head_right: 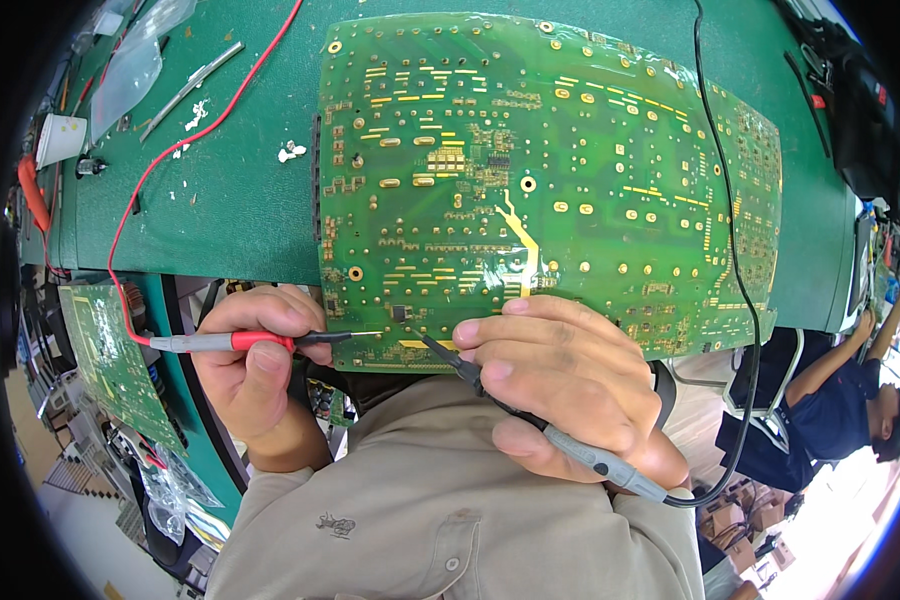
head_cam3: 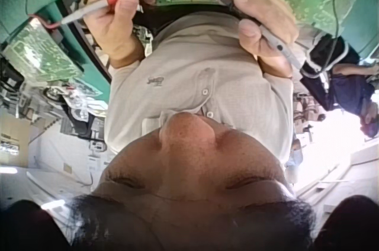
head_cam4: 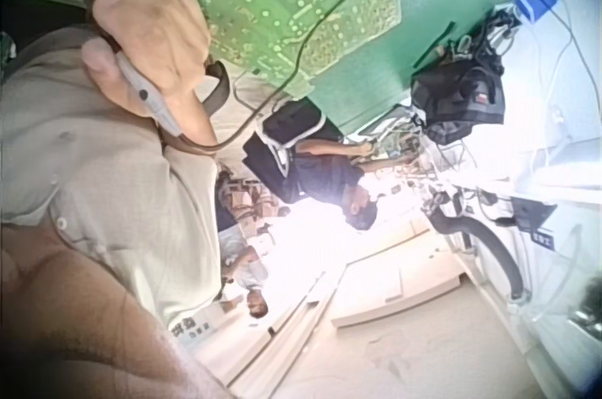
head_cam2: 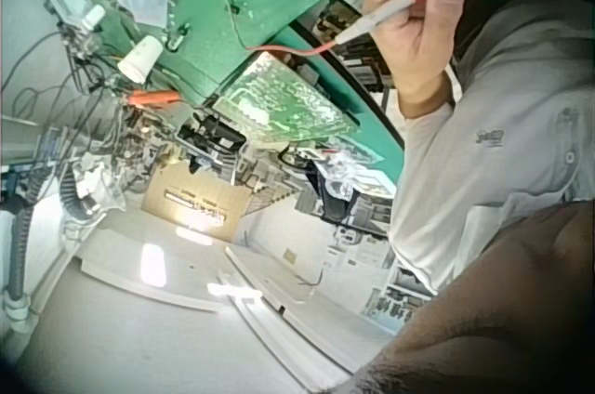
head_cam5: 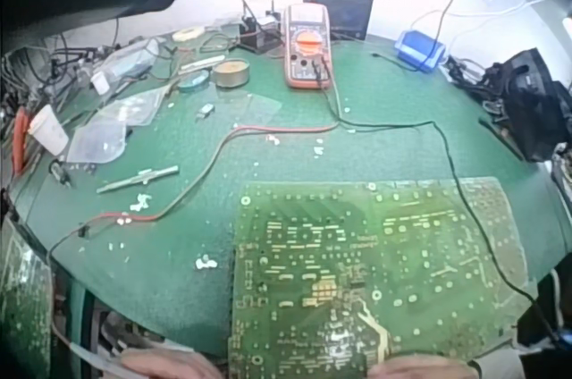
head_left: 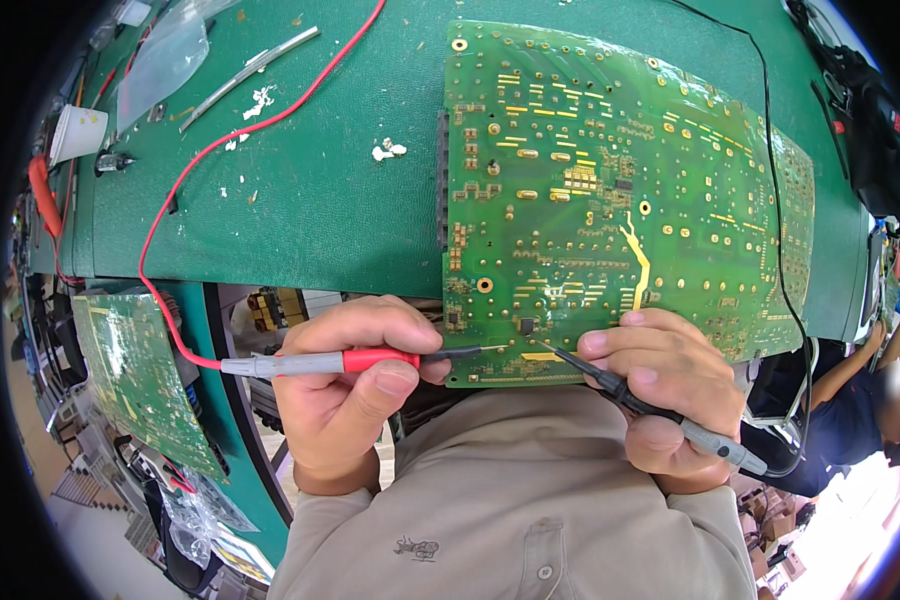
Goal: The person uses multimeter probes to test multiple points on a green circuit board. They repeatedly flip the board over to access different sides and continue probing various traces and pads while referencing a multimeter display.
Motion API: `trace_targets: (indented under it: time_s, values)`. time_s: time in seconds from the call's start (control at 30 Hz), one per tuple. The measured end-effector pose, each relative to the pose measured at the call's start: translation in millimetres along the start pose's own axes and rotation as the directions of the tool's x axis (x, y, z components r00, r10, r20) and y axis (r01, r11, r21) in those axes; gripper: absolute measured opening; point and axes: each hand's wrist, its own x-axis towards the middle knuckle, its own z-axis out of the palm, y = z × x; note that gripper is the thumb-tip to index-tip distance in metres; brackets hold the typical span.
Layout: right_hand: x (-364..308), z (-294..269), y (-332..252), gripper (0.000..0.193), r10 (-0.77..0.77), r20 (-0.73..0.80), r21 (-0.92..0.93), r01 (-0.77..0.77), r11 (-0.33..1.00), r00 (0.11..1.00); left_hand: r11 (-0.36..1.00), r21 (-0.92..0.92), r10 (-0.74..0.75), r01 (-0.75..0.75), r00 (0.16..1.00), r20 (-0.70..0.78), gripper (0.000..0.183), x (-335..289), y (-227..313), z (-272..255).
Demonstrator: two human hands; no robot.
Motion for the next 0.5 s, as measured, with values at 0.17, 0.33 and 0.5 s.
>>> trace_targets:
  time_s: [0.17, 0.33, 0.5]
  values:
    - [-0.7, -0.2, 4.6, 0.031, -0.040, 0.007, 0.020, 0.040, 0.999, 0.999, 1.000, 0.016, 0.015, -0.015, 1.000, 0.010, 0.024, 2.2, -0.5, 0.8]
    - [-0.8, -0.4, 4.3, 0.030, -0.039, 0.010, 0.010, 0.039, 0.999, 0.999, 0.998, 0.050, 0.032, -0.033, 0.999, 0.026, 0.024, 3.3, -0.3, 0.3]
    - [-1.0, 1.2, 5.8, 0.028, -0.048, -0.011, 0.022, 0.048, 0.999, 0.999, 0.998, 0.053, 0.031, -0.031, 0.999, 0.011, 0.023, 2.8, 0.2, 1.3]
